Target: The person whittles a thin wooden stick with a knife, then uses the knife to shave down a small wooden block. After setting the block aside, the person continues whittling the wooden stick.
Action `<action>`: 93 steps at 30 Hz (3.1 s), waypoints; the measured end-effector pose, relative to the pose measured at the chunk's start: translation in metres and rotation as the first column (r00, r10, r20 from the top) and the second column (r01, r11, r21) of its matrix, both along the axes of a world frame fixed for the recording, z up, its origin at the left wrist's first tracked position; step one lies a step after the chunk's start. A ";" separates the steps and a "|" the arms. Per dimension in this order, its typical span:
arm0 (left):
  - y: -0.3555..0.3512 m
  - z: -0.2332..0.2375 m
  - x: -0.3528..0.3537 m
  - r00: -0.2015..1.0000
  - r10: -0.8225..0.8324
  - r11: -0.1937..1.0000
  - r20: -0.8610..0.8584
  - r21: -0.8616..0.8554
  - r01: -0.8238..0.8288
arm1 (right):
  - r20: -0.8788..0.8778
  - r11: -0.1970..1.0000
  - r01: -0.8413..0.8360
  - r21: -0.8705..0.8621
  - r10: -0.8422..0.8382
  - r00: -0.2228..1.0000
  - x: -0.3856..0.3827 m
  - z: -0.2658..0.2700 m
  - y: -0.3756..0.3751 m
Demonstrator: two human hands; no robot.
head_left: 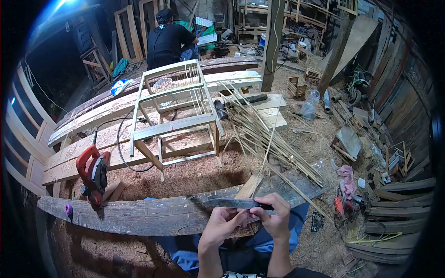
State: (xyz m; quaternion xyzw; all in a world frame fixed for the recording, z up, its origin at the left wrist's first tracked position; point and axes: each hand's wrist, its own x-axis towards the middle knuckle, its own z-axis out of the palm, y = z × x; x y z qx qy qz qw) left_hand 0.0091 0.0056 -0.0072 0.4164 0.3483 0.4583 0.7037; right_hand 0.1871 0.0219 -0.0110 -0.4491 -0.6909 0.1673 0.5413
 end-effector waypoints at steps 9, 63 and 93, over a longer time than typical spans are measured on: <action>0.005 -0.005 -0.001 0.983 0.186 0.982 0.009 0.023 -0.186 | 0.096 0.997 0.075 0.013 -0.076 0.992 0.011 0.006 0.000; -0.003 0.011 -0.002 0.894 0.337 0.925 -0.295 0.279 -0.257 | 0.135 0.990 0.017 0.138 -0.036 0.990 -0.002 0.006 0.003; 0.004 0.012 -0.020 0.871 0.491 0.871 -0.006 -0.022 -0.491 | -0.067 0.994 0.112 0.004 -0.112 0.991 -0.001 -0.001 0.001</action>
